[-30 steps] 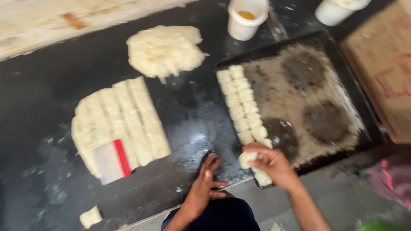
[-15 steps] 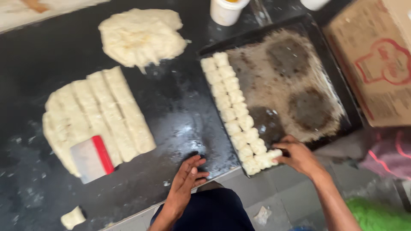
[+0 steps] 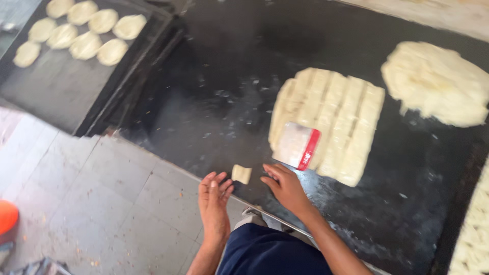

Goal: The person cuts a large sheet of dough into strips using a red-handled scraper and then shapes small pieces of dough into balls by hand. The shaped dough balls are placed in rows on a black baking tray. The person occasionally picks up a strip of dough to roll it into a long rope before cutting it into smaller pieces.

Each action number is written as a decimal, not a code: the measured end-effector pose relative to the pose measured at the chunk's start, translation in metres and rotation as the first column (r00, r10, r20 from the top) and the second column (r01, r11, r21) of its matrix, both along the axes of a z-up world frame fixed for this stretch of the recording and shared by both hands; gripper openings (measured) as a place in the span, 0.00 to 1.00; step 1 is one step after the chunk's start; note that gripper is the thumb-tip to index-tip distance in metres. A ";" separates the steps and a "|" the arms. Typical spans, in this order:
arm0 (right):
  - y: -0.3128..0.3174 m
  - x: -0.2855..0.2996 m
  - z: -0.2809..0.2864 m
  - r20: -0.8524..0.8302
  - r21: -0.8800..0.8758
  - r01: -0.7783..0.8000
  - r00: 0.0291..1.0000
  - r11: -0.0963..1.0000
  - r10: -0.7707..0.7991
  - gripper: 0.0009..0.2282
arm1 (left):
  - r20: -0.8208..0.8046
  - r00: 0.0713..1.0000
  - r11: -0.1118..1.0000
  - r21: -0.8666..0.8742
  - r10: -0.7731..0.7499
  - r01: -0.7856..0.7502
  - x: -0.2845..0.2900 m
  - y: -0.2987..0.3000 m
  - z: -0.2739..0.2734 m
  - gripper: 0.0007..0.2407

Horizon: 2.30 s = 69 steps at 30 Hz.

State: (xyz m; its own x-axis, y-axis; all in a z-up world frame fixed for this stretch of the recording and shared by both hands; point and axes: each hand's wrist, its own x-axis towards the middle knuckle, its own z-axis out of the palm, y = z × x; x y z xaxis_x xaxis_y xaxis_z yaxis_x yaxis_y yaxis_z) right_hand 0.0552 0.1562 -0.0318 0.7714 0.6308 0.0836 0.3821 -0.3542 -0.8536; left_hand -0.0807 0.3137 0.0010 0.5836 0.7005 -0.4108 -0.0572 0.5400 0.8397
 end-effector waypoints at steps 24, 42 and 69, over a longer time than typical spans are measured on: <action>-0.243 0.156 0.014 0.560 0.118 0.725 0.516 0.679 -0.648 0.07 | -0.307 0.673 0.687 0.077 -0.673 0.722 0.019 -0.041 -0.054 0.13; -0.261 0.267 -0.042 0.747 -0.134 0.661 0.557 0.738 -0.364 0.03 | -0.317 0.759 0.742 0.201 -0.568 0.640 0.061 -0.091 -0.035 0.12; -0.160 -0.032 0.098 -0.141 0.296 0.374 0.927 0.879 -0.347 0.10 | 0.096 0.349 0.359 0.119 -0.932 0.926 0.079 -0.112 0.044 0.21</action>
